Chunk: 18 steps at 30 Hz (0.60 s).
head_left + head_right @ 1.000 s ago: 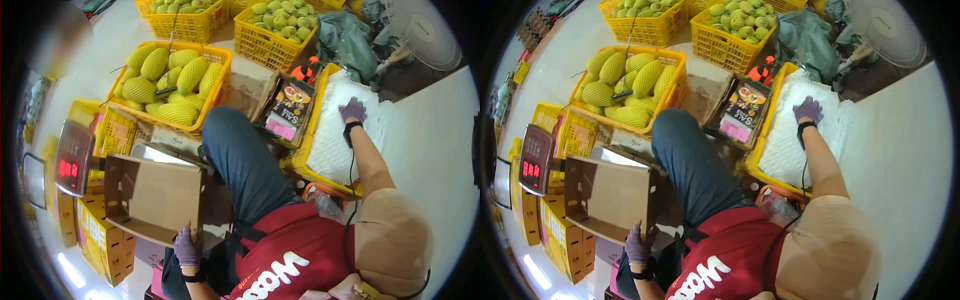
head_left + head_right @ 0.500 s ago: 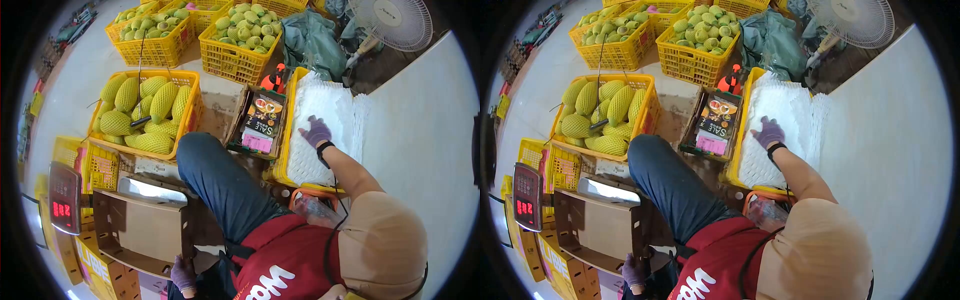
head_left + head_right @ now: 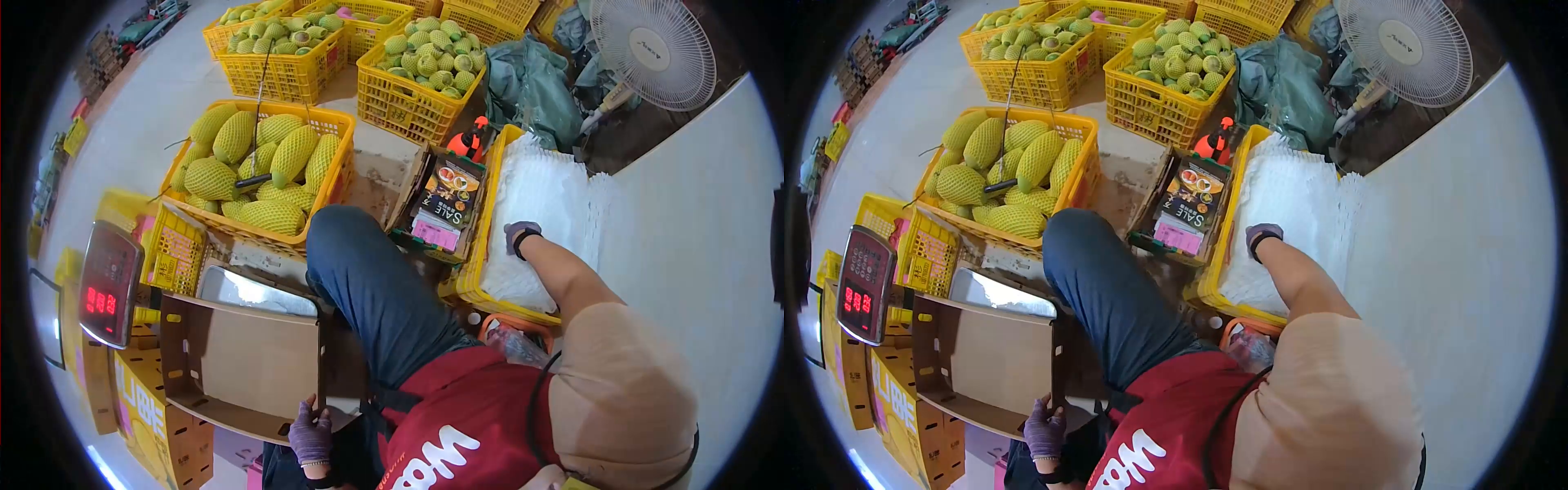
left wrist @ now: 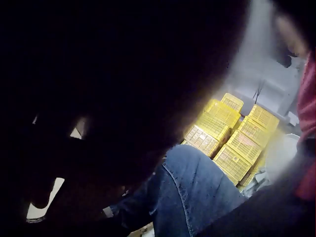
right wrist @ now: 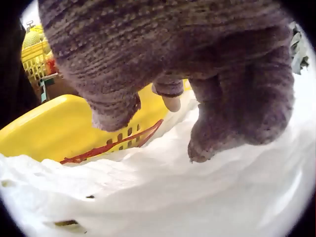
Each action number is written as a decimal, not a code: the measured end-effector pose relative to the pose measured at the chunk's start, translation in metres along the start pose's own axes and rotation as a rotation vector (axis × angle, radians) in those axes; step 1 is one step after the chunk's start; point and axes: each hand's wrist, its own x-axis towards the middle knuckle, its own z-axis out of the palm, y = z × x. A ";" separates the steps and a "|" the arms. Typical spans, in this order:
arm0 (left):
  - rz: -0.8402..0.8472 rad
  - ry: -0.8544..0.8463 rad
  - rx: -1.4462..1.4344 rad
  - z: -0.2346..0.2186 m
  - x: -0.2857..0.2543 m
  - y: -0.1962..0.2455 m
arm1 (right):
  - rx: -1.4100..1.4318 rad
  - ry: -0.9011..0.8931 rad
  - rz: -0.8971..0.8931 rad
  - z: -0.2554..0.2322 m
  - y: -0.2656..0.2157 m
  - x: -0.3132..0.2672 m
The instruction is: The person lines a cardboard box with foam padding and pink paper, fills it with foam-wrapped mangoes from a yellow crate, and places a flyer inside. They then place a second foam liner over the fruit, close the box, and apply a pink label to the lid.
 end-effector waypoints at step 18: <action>0.387 0.104 -0.678 -0.095 0.004 0.123 | 0.112 1.113 -0.950 -0.255 -0.085 -0.229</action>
